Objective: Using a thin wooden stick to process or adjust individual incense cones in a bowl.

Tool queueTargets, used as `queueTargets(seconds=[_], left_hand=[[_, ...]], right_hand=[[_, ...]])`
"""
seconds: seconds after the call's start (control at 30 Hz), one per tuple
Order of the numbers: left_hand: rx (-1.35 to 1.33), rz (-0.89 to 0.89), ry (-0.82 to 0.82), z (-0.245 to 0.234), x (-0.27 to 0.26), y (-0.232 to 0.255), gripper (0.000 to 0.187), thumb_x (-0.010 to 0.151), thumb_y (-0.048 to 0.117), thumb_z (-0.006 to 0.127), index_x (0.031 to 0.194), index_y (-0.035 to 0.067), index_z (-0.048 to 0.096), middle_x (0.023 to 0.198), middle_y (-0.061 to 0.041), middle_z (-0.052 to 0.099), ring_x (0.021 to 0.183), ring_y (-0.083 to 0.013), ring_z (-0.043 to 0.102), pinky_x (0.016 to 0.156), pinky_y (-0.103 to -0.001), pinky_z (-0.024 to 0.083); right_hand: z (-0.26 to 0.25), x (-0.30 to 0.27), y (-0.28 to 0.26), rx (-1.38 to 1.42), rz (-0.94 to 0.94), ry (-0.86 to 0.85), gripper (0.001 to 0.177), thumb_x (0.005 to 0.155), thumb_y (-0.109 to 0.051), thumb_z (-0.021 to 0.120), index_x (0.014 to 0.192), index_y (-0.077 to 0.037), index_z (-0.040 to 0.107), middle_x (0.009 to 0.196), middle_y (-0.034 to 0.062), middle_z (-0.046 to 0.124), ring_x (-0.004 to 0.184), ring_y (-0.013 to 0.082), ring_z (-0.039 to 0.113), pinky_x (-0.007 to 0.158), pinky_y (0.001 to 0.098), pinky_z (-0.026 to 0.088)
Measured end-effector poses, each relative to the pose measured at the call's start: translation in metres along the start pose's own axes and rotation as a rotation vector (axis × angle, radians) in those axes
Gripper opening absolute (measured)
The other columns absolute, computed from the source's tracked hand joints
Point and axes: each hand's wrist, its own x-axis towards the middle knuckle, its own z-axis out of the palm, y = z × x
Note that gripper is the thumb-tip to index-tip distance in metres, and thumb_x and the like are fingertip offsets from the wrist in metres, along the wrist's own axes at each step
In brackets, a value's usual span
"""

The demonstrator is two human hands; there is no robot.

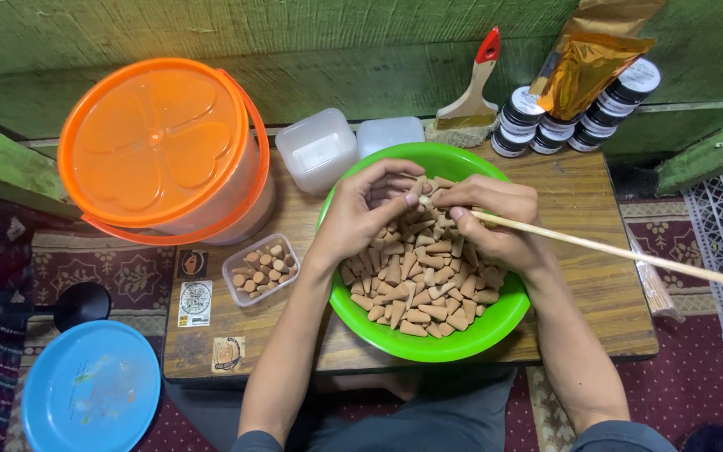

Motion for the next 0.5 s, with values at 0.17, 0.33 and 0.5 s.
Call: queueTargets(seconds=[0.17,0.33,0.5], left_hand=[[0.005,0.002,-0.027,0.001,-0.001,0.001,0.036,0.093,0.009,0.069,0.129,0.012,0.066,0.104,-0.008,0.074,0.089,-0.0091,0.070,0.088,-0.027,0.060],[-0.003,0.023,-0.068,-0.001,-0.003,-0.001,0.037,0.094,0.004,0.066,0.131,0.007,0.065,0.102,-0.015,0.073,0.087,-0.0174,0.072,0.087,-0.035,0.061],[-0.063,0.027,-0.066,0.000,-0.003,0.006,0.037,0.095,0.002,0.065,0.131,0.008,0.065,0.104,-0.013,0.073,0.089,-0.0176,0.075,0.087,-0.033,0.062]], right_hand=[[-0.001,0.008,-0.010,-0.050,-0.046,0.048,0.017,0.100,-0.008,0.064,0.104,-0.002,0.079,0.094,0.0155,0.077,0.079,0.0299,0.073,0.070,0.0388,0.058],[-0.004,0.002,0.000,-0.097,-0.036,0.089,0.017,0.099,-0.011,0.069,0.110,-0.002,0.078,0.103,0.0135,0.077,0.087,0.0276,0.074,0.074,0.0374,0.058],[-0.008,0.004,0.003,-0.129,-0.023,0.138,0.014,0.099,-0.005,0.067,0.104,-0.001,0.080,0.094,0.0161,0.077,0.081,0.0293,0.073,0.071,0.0379,0.058]])
